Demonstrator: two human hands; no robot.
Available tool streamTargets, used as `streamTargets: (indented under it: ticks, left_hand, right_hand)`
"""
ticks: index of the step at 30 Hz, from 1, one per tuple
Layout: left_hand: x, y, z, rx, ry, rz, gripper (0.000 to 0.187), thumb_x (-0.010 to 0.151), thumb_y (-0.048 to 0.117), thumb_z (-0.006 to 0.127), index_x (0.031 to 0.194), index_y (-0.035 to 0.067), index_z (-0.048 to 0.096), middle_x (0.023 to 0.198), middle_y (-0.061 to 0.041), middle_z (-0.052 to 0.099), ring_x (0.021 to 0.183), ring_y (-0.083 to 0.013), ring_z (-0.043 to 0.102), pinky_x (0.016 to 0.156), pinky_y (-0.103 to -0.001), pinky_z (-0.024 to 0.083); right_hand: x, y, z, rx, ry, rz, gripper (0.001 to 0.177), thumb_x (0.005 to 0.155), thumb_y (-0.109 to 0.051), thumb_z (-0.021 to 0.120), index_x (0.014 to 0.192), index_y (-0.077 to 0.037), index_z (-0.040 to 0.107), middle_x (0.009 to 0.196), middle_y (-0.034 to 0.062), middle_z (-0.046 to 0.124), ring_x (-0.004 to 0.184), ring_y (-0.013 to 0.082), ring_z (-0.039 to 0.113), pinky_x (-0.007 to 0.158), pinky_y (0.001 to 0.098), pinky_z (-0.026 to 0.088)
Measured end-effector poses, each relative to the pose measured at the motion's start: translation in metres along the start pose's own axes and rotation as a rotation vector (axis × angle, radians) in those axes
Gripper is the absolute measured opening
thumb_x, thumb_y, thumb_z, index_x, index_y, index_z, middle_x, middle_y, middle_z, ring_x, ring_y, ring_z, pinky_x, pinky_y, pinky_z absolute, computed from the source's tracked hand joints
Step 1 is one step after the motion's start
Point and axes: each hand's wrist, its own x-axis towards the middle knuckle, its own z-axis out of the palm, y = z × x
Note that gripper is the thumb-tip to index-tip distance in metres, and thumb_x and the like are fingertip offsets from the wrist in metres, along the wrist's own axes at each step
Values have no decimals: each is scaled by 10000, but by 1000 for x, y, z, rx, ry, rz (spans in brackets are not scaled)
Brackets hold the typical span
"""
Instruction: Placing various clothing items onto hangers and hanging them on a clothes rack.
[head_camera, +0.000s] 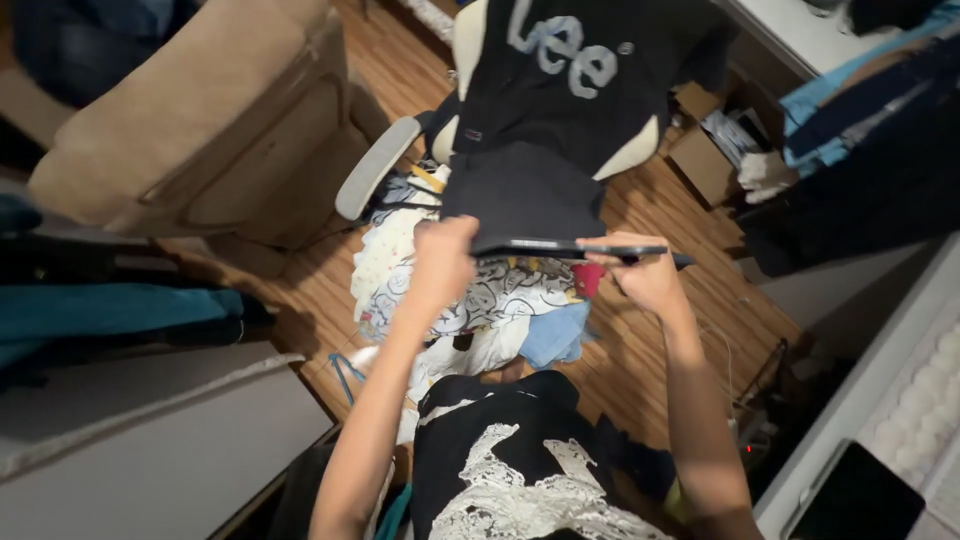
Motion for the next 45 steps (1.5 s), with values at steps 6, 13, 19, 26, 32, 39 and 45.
streamTargets:
  ticks: [6,13,19,26,32,39,45]
  left_hand:
    - [-10,45,37,-263,-179,-88,298,792,38,571,1083,-23,579,971,-206,648,933,-417,639,811,-508,500]
    - [-28,40,13,-247,-208,-352,161,810,179,640,916,78,708,916,-96,675,866,-325,690,756,-411,535]
    - [-31,52,-31,-412,-216,-213,263,771,211,806,991,89,728,920,-93,625,845,-265,670,737,-368,506]
    - [-44,60,-38,-423,-29,-21,269,832,81,732,1094,22,724,1014,-108,730,929,-293,686,867,-400,519]
    - [-77,58,23,-560,-30,-94,379,787,-46,585,1149,-23,696,927,-174,675,785,-329,667,700,-371,527]
    - [-100,78,22,-537,-8,-132,296,850,-42,569,1127,-36,672,898,-190,645,786,-368,663,696,-395,534]
    - [-138,60,49,-433,-61,-119,271,860,-4,592,1116,-33,674,838,-179,606,741,-365,638,660,-416,507]
  right_hand:
    - [8,6,37,-249,-101,-188,300,759,-5,750,1028,-103,839,894,68,789,825,219,694,815,338,527]
    - [-2,8,-28,-615,295,-366,524,636,-262,878,1082,-10,766,1102,161,734,1049,357,641,928,418,453]
    - [-7,80,-64,62,120,72,257,901,-77,749,1155,-46,779,1143,86,752,1079,220,689,967,332,523]
    - [14,45,-80,197,-133,-21,219,897,58,679,1090,0,767,1118,118,769,1135,241,716,1010,348,552]
    - [46,48,-54,505,215,-100,121,1058,-22,604,1030,35,706,1095,141,744,1117,219,685,1034,341,537]
    - [63,149,-42,601,649,184,191,1162,-102,649,1078,40,745,897,90,634,701,166,473,597,286,336]
    - [76,263,13,623,824,285,189,1049,-70,647,958,58,751,911,77,720,790,137,642,693,268,530]
